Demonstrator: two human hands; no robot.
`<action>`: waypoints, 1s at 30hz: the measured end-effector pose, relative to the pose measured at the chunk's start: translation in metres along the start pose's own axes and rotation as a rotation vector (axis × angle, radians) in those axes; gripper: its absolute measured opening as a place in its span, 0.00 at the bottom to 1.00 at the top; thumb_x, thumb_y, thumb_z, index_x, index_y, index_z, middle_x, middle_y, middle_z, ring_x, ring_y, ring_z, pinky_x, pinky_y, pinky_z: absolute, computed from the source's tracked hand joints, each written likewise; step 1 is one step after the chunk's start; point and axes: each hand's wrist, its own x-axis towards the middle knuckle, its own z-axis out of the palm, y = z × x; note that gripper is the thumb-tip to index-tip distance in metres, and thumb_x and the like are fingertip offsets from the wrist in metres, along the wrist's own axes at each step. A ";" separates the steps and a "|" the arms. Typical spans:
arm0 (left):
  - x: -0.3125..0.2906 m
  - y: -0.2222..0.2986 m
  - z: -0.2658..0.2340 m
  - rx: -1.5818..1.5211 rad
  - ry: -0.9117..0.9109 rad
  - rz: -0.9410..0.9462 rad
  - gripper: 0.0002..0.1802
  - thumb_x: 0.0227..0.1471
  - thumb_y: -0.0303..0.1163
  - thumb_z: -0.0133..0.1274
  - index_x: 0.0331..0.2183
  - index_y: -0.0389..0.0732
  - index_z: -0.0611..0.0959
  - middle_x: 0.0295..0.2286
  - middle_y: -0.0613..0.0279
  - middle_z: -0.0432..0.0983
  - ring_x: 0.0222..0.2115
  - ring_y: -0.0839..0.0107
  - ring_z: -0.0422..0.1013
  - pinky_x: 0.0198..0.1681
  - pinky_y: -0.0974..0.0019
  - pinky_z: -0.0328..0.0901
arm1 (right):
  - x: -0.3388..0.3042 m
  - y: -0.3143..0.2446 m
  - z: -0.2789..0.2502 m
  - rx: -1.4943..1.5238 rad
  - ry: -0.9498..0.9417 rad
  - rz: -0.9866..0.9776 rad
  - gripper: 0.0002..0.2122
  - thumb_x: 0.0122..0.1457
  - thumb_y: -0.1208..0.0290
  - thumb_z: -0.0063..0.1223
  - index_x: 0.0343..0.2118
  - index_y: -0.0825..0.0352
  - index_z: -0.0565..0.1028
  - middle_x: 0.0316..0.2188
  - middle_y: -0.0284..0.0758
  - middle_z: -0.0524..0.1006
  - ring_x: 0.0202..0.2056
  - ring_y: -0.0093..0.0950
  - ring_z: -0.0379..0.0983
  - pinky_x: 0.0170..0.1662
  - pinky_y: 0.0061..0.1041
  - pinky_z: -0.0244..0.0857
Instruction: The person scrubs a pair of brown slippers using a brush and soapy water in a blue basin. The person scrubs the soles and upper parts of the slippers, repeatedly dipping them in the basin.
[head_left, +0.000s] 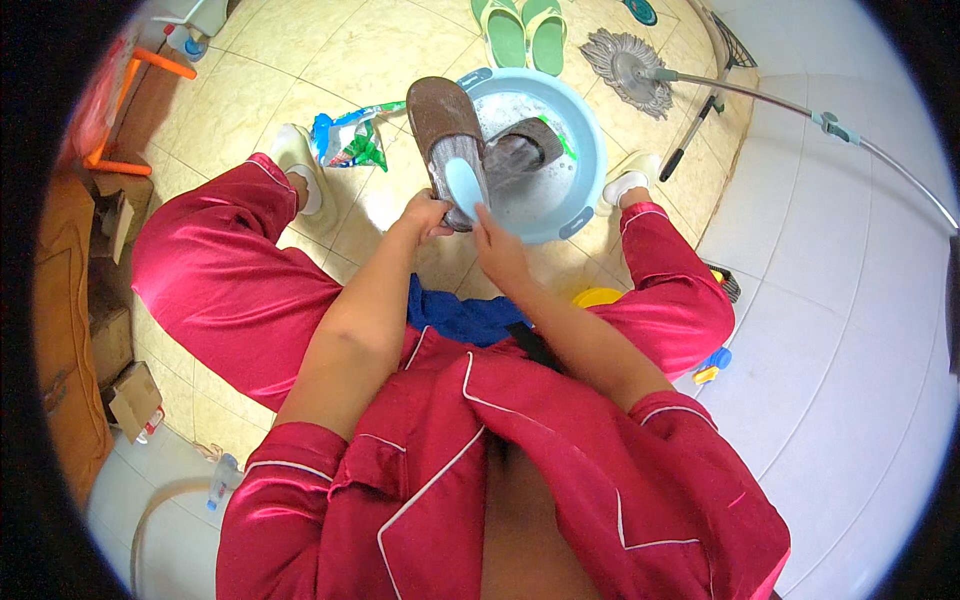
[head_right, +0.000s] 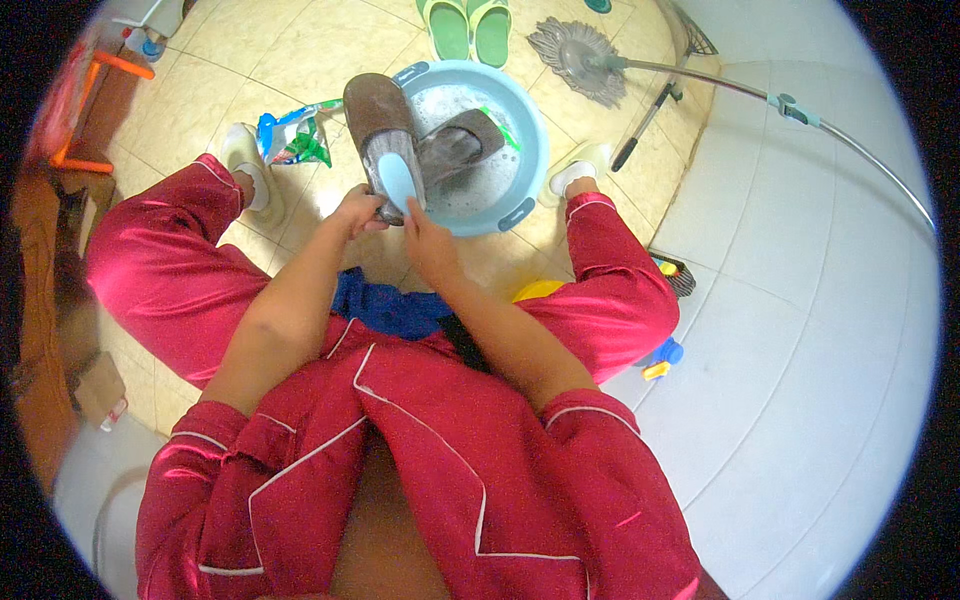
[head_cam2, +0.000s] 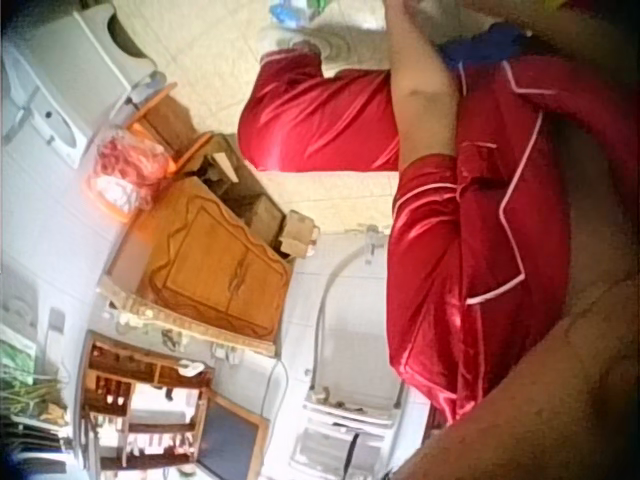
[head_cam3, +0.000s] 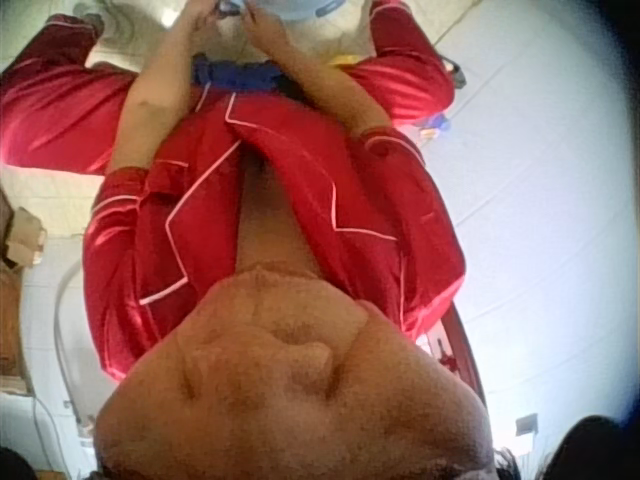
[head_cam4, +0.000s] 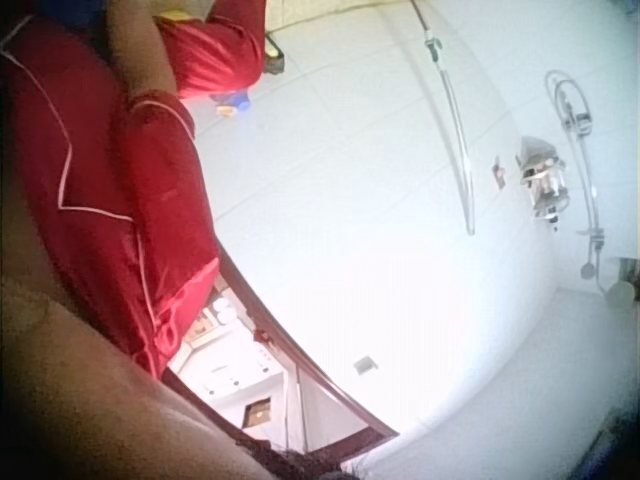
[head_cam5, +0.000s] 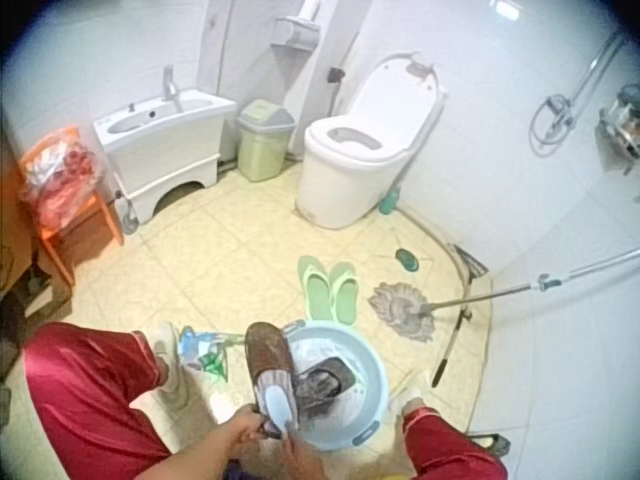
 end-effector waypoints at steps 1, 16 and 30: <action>0.000 0.000 -0.001 -0.020 -0.023 0.025 0.19 0.47 0.25 0.49 0.42 0.33 0.67 0.32 0.53 0.71 0.27 0.63 0.72 0.24 0.61 0.73 | 0.019 -0.008 0.003 -0.002 0.019 -0.005 0.16 0.58 0.65 0.40 0.48 0.64 0.68 0.38 0.51 0.71 0.39 0.46 0.70 0.41 0.38 0.63; 0.021 -0.014 0.003 -0.139 -0.006 0.062 0.17 0.49 0.28 0.49 0.41 0.33 0.69 0.33 0.53 0.72 0.27 0.62 0.73 0.25 0.60 0.73 | 0.002 0.015 -0.006 -0.012 -0.049 0.062 0.19 0.58 0.65 0.37 0.51 0.65 0.65 0.40 0.52 0.70 0.40 0.48 0.69 0.43 0.41 0.62; 0.026 -0.012 0.002 -0.111 -0.023 0.101 0.19 0.50 0.29 0.49 0.42 0.30 0.66 0.32 0.52 0.71 0.26 0.63 0.72 0.23 0.62 0.73 | 0.067 -0.002 -0.004 -0.070 0.090 -0.069 0.18 0.58 0.65 0.35 0.50 0.67 0.64 0.31 0.54 0.73 0.33 0.52 0.69 0.38 0.45 0.62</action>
